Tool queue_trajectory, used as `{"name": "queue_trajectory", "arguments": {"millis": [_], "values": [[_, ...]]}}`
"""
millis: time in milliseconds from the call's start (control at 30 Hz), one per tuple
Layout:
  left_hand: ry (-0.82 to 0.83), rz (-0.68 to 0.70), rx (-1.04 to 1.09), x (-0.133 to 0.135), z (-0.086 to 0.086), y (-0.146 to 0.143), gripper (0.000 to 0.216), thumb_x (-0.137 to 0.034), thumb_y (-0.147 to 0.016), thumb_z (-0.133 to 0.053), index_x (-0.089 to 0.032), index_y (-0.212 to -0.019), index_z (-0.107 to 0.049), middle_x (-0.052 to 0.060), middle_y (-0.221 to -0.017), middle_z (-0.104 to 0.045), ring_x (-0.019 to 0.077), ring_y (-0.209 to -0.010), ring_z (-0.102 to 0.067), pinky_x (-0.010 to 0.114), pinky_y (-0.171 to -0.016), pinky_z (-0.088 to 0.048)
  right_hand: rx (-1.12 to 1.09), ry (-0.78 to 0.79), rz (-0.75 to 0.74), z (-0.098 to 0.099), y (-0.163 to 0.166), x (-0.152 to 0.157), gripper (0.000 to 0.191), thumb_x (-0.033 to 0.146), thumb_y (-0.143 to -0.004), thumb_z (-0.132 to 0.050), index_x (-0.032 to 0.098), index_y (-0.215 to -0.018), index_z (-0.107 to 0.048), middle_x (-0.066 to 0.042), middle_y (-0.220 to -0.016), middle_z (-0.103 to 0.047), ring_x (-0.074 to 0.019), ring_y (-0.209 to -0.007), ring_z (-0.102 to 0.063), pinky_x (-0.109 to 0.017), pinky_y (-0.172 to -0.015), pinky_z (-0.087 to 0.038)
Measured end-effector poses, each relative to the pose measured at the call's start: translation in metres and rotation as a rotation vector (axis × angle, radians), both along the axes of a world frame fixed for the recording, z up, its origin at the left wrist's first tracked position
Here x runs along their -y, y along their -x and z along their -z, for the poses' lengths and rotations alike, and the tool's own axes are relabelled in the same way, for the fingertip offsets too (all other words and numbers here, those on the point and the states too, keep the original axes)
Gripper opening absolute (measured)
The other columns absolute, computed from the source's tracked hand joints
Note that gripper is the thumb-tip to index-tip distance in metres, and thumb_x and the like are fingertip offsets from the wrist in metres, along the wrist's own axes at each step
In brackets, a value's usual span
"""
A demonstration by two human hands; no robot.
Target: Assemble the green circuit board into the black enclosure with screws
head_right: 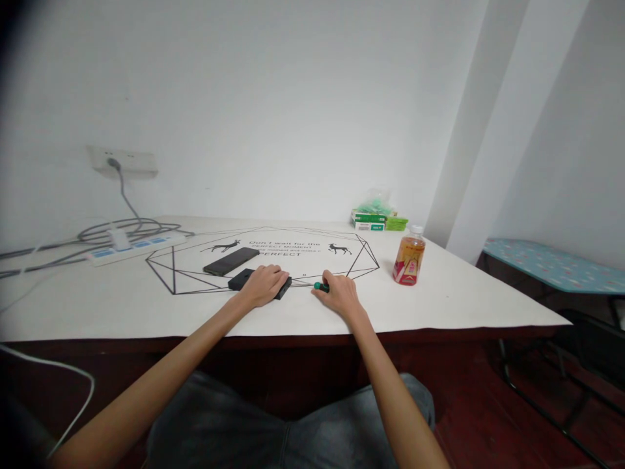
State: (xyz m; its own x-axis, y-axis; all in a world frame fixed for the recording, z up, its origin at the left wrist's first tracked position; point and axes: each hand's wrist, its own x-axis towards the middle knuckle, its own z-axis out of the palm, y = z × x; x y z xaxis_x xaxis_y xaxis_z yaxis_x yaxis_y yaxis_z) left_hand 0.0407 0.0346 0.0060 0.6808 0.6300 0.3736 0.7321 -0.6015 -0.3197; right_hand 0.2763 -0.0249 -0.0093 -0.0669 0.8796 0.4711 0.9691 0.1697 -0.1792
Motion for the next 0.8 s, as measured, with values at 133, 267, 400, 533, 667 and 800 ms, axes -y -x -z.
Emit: {"name": "queue_trajectory", "arguments": {"millis": [133,267,400,533,667,800], "values": [[0.009,-0.010,0.000,0.0011,-0.0013,-0.0004,0.042,-0.026,-0.103,-0.027,-0.015,-0.103,-0.068,0.012,-0.095,-0.067,0.0249,-0.090,-0.061,0.037,-0.074,-0.040,-0.017,-0.002,-0.010,0.0008,0.0000,-0.0010,0.037,0.054,-0.094,-0.050,0.022,-0.086,-0.065,-0.005,-0.079,-0.070,-0.0195,-0.076,-0.062,-0.028,-0.061,-0.027],[0.024,-0.005,0.021,0.0001,-0.0006,-0.0006,0.041,-0.026,-0.102,-0.028,-0.015,-0.101,-0.068,0.013,-0.096,-0.067,0.0251,-0.091,-0.061,0.038,-0.075,-0.040,-0.030,0.015,-0.015,0.0000,-0.0021,-0.0003,0.036,0.051,-0.092,-0.054,0.020,-0.079,-0.068,-0.006,-0.086,-0.069,-0.0189,-0.080,-0.062,-0.028,-0.063,-0.030],[0.021,0.004,0.037,-0.0005,-0.0001,-0.0006,0.040,-0.025,-0.101,-0.029,-0.015,-0.101,-0.068,0.014,-0.096,-0.067,0.0253,-0.088,-0.060,0.039,-0.076,-0.041,-0.016,0.006,-0.061,-0.0015,-0.0029,0.0017,0.032,0.052,-0.084,-0.065,0.020,-0.078,-0.065,-0.004,-0.088,-0.066,-0.0171,-0.081,-0.060,-0.027,-0.064,-0.031],[0.015,0.004,0.033,0.0010,-0.0012,-0.0011,0.041,-0.025,-0.101,-0.028,-0.015,-0.099,-0.068,0.013,-0.093,-0.066,0.0250,-0.086,-0.060,0.038,-0.074,-0.041,-0.006,-0.012,-0.061,-0.0013,-0.0017,0.0026,0.028,0.049,-0.085,-0.064,0.022,-0.087,-0.060,-0.002,-0.086,-0.066,-0.0166,-0.077,-0.059,-0.027,-0.062,-0.028],[0.002,-0.003,0.009,0.0020,-0.0014,-0.0011,0.040,-0.025,-0.102,-0.029,-0.015,-0.101,-0.067,0.013,-0.094,-0.066,0.0252,-0.088,-0.060,0.037,-0.074,-0.040,0.031,0.030,-0.008,-0.0004,-0.0001,0.0023,0.028,0.050,-0.087,-0.061,0.023,-0.093,-0.059,-0.003,-0.076,-0.067,-0.0185,-0.071,-0.059,-0.028,-0.059,-0.023],[0.002,-0.005,0.009,0.0027,-0.0013,-0.0006,0.040,-0.025,-0.102,-0.028,-0.015,-0.102,-0.067,0.013,-0.094,-0.066,0.0249,-0.087,-0.060,0.037,-0.075,-0.040,0.026,0.019,-0.018,-0.0003,0.0019,0.0032,0.033,0.054,-0.087,-0.061,0.023,-0.098,-0.060,-0.003,-0.077,-0.069,-0.0197,-0.072,-0.061,-0.027,-0.060,-0.023]]}}
